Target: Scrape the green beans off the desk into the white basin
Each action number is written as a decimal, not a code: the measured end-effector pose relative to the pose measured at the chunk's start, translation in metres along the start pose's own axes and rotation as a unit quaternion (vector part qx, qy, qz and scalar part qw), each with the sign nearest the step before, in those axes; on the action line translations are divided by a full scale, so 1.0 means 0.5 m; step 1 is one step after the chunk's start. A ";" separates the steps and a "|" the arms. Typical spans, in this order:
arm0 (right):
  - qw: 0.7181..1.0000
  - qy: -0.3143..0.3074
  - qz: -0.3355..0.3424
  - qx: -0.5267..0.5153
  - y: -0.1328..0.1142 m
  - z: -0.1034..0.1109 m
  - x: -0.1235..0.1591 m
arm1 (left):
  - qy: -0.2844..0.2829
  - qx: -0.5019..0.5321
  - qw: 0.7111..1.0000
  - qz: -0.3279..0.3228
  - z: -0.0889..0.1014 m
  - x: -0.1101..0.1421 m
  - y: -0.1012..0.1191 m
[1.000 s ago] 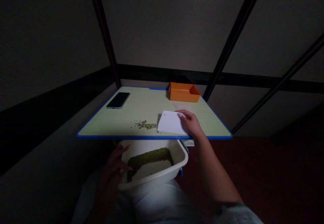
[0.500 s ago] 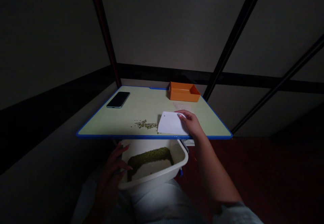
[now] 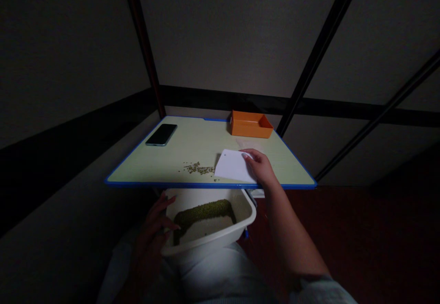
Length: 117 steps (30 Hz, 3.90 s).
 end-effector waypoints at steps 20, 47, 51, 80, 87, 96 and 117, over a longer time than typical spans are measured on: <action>1.000 -0.022 0.012 0.005 0.005 -0.010 -0.002 | 0.004 0.005 1.000 0.029 0.002 0.002 0.000; 0.997 -0.056 0.049 0.022 -0.024 -0.048 0.004 | -0.008 -0.002 1.000 0.029 0.002 0.004 -0.006; 0.997 -0.057 0.047 0.016 -0.023 -0.049 0.005 | -0.012 -0.007 1.000 0.020 0.000 0.001 -0.004; 0.997 0.031 0.033 -0.068 -0.014 -0.050 0.003 | 0.017 -0.004 0.999 0.032 0.001 0.001 0.002; 0.990 0.128 -0.021 -0.063 0.013 0.009 0.011 | 0.026 -0.005 0.999 0.022 0.002 0.004 -0.004; 0.989 0.140 -0.019 0.044 0.007 0.018 0.014 | 0.013 0.000 1.000 0.005 -0.002 0.001 0.004; 0.990 0.128 -0.013 0.060 0.001 0.016 0.020 | 0.019 -0.001 1.000 0.011 -0.003 -0.002 0.001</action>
Point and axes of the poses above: each hand's wrist, its own x-axis away from the middle knuckle, its own z-axis out of the back of the hand, y = z × x, the point moved 6 cm from there along -x, towards the middle knuckle, and after that the axes turned 3 degrees about -y, right-handed, at the moved point
